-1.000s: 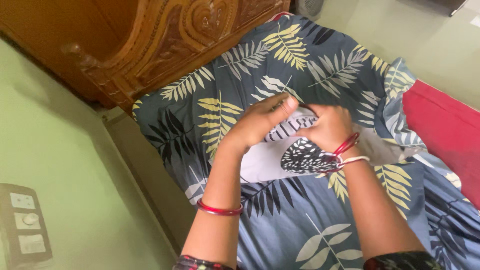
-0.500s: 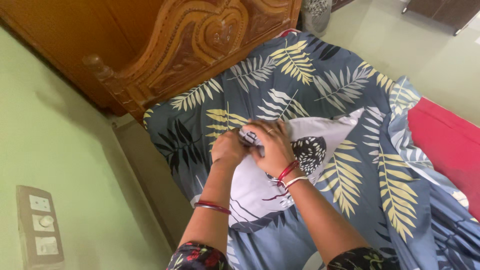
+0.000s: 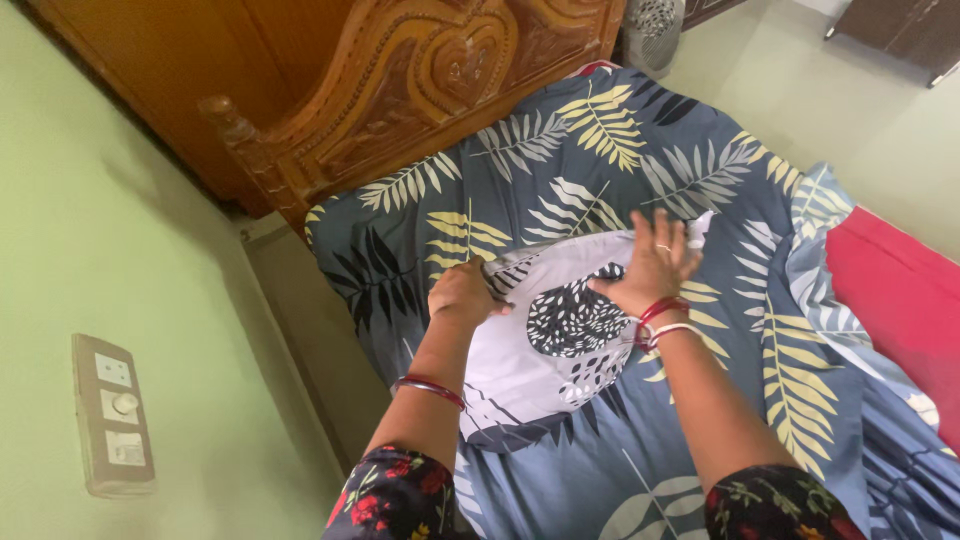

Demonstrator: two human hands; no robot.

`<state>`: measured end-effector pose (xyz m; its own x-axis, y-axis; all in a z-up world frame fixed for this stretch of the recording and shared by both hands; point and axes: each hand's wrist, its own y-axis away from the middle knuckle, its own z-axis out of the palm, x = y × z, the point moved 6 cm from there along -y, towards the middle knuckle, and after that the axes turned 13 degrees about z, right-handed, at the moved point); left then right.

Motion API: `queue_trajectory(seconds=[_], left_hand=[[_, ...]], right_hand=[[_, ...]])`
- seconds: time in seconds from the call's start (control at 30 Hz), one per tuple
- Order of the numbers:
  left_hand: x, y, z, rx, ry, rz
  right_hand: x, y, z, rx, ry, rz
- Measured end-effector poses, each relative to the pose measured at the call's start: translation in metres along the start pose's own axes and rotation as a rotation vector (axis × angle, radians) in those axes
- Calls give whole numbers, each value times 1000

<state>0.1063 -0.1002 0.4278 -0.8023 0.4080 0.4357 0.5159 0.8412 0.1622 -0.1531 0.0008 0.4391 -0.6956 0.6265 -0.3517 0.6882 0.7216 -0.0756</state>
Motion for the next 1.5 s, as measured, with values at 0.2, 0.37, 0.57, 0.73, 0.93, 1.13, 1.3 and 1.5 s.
queue_trajectory(seconds=[0.2,0.37,0.57,0.73,0.93,1.13,1.3,1.5], left_hand=[[7,-1,-1,-75,-100,-8],[6,6,-1,-69,-74,-26],[11,6,2,-61,-95,10],[9,15,2,-58,-57,-12],[14,18,3,-63,-89,-92],[12,8,4,-42,-62,-69],[9,15,7,-23,-34,-87],[3,17,11,-19,-88,-100]], right_hand=[[-77,76,31,-167,-83,-857],[1,19,-3,-127,26,4],[-50,58,-4,104,-322,-607],[-56,98,35,114,91,-805],[-15,43,10,63,97,-254],[-58,101,26,69,-101,-793],[4,70,40,218,259,-457],[82,15,21,121,-313,139]])
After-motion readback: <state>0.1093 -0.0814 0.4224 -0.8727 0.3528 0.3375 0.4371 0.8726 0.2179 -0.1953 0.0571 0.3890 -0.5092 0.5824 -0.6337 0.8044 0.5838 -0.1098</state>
